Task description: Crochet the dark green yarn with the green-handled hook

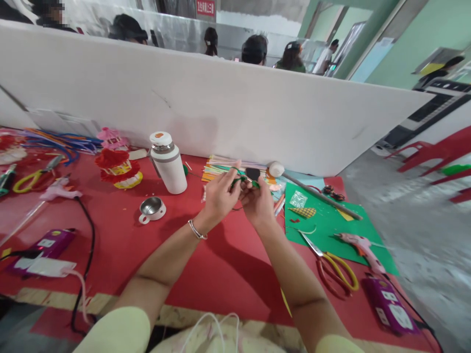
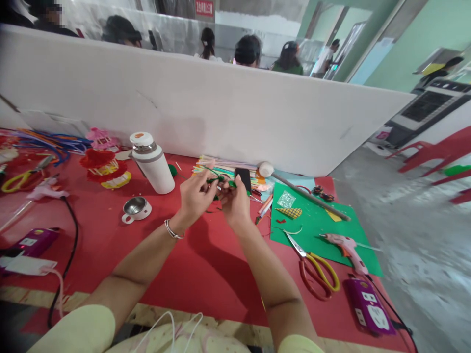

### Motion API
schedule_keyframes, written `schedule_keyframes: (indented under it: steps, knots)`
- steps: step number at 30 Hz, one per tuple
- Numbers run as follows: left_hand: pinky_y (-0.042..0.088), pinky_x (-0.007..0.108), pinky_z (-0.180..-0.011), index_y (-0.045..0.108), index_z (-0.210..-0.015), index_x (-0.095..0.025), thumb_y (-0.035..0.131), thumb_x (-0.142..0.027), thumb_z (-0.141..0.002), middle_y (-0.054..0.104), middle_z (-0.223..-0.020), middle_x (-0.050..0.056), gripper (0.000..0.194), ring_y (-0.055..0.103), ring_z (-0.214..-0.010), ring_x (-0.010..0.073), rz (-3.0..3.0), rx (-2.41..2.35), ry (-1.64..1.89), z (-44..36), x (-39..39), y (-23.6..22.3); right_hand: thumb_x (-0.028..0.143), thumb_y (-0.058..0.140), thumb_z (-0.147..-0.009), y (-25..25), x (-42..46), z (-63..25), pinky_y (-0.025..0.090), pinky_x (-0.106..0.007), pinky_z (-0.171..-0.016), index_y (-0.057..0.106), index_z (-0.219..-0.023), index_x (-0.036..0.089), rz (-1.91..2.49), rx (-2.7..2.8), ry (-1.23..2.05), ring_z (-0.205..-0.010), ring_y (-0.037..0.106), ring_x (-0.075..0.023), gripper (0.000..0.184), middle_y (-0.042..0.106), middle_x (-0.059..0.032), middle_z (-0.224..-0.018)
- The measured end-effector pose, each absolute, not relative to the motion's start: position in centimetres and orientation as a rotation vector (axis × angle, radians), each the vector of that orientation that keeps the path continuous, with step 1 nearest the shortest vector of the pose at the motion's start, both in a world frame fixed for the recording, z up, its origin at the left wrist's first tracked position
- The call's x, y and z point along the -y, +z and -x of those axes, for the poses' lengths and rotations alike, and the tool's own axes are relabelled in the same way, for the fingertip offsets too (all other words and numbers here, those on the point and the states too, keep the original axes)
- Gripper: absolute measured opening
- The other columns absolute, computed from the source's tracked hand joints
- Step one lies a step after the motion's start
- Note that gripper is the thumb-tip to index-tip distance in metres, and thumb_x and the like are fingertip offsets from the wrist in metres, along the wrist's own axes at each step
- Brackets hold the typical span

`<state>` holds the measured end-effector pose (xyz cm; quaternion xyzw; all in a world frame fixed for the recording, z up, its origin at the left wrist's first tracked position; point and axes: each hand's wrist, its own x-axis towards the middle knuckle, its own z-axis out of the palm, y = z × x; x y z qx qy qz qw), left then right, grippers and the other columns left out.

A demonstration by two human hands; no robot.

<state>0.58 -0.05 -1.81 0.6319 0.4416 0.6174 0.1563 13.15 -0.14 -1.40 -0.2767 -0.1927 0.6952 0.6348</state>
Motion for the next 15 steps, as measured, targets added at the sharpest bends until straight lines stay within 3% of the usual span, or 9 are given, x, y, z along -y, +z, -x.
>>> schedule_keyframes:
  steps: [2, 5, 8, 12, 15]
  knots:
    - [0.053, 0.026, -0.073, 0.068, -0.144, -0.024, 0.073, -0.017, -0.085, 0.08, -0.093, 0.005, 0.059, 0.06, -0.067, 0.0122, -1.886, -1.305, 1.817, -0.8, 0.1, -2.2, 0.047, 0.064, -0.099, -0.9, 0.7, -12.8, 0.06, -0.025, -0.073, 0.062, -0.07, 0.022, 0.586, 0.307, 1.701, -0.07, 0.069, -0.0136, 0.038, 0.069, 0.001, -0.068]
    - [0.053, 0.023, -0.066, 0.067, -0.145, -0.026, 0.076, -0.021, -0.084, 0.078, -0.092, 0.002, 0.062, 0.059, -0.064, 0.0096, -1.574, -1.178, 1.828, -1.2, 0.4, -1.7, 0.049, 0.051, -0.106, -0.3, 1.6, -12.3, 0.062, -0.024, -0.079, 0.061, -0.071, 0.022, 0.467, 0.216, 1.794, -0.075, 0.07, -0.0125, 0.045, 0.071, -0.0001, -0.071]
    - [0.05, 0.019, -0.055, 0.068, -0.14, -0.024, 0.082, -0.024, -0.077, 0.073, -0.089, -0.001, 0.065, 0.062, -0.061, 0.0075, -1.085, -0.912, 1.712, -1.3, 0.6, -0.2, 0.051, 0.056, -0.104, -0.2, 2.1, -12.0, 0.062, -0.024, -0.079, 0.064, -0.076, 0.022, 0.402, 0.261, 1.806, -0.08, 0.071, -0.0129, 0.041, 0.073, -0.0008, -0.077]
    - [0.028, 0.013, -0.039, 0.075, -0.126, -0.02, 0.089, -0.017, -0.066, 0.058, -0.061, -0.009, 0.062, 0.036, -0.04, -0.0003, -0.806, -0.685, 1.498, 0.0, 0.5, 1.4, 0.062, 0.063, -0.097, -1.2, 1.5, -12.1, 0.064, -0.029, -0.075, 0.065, -0.078, 0.023, 0.459, 0.568, 1.668, -0.077, 0.07, -0.0158, 0.042, 0.07, -0.0008, -0.075]
    - [0.018, 0.012, -0.037, 0.077, -0.119, -0.017, 0.088, -0.014, -0.063, 0.049, -0.053, -0.011, 0.057, 0.026, -0.038, -0.0011, -0.77, -0.584, 1.248, 1.9, -0.1, 1.9, 0.074, 0.061, -0.092, -2.0, 0.6, -13.1, 0.064, -0.031, -0.071, 0.068, -0.086, 0.025, 0.49, 0.88, 1.546, -0.075, 0.07, -0.0169, 0.05, 0.068, 0.0005, -0.073]
